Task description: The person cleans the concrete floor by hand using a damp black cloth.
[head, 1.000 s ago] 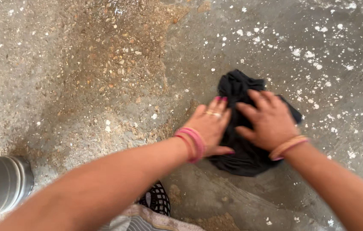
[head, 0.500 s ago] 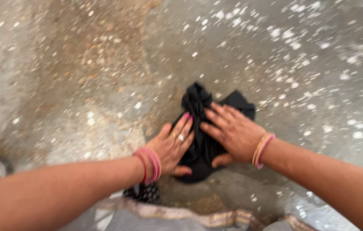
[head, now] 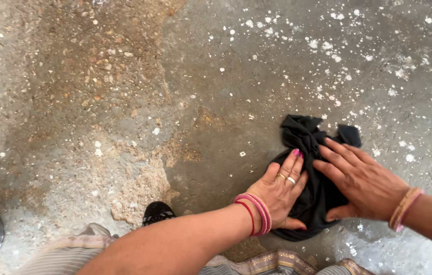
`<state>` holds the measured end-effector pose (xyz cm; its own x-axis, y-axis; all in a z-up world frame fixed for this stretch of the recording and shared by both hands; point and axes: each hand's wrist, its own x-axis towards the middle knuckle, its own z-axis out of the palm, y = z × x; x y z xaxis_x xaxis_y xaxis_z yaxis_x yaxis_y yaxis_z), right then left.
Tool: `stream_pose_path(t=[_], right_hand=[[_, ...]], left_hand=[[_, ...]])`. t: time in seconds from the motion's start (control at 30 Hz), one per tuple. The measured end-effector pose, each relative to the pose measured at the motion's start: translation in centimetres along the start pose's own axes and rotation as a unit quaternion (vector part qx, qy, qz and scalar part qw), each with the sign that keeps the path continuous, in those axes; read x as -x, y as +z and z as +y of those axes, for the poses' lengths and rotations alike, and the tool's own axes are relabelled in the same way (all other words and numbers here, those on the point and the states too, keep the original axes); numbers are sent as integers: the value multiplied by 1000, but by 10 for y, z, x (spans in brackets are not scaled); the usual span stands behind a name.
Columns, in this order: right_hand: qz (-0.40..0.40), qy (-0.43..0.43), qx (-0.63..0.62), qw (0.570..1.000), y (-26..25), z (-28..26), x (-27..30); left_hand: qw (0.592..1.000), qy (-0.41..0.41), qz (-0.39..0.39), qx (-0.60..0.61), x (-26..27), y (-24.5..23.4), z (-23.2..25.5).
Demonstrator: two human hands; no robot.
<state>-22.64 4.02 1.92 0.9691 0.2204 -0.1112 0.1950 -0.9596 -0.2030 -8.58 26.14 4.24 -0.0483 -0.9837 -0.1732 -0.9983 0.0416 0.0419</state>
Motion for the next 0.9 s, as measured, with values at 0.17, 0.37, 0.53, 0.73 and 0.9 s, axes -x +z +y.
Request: stream_pose_path(t=[0.17,0.37,0.53,0.73,0.9], right_hand=[[27,53,7,998,1,-38,-18],[-8,173,-131,976,-28,-101,-114],[-4,148,-125,981,-42,-97,-120],[-101,181,-81,975,-22,-73,-25],[-52,194,58,978,10,-27,77]], left_hand=[[997,65,44,4,29,13,-40],[989,108,-67,-79,60,4,-131],[986,120,-96,-65,58,-3,-129],[987,161,4,26,23,9,-53],[990,140,25,22,-45,-1,26]])
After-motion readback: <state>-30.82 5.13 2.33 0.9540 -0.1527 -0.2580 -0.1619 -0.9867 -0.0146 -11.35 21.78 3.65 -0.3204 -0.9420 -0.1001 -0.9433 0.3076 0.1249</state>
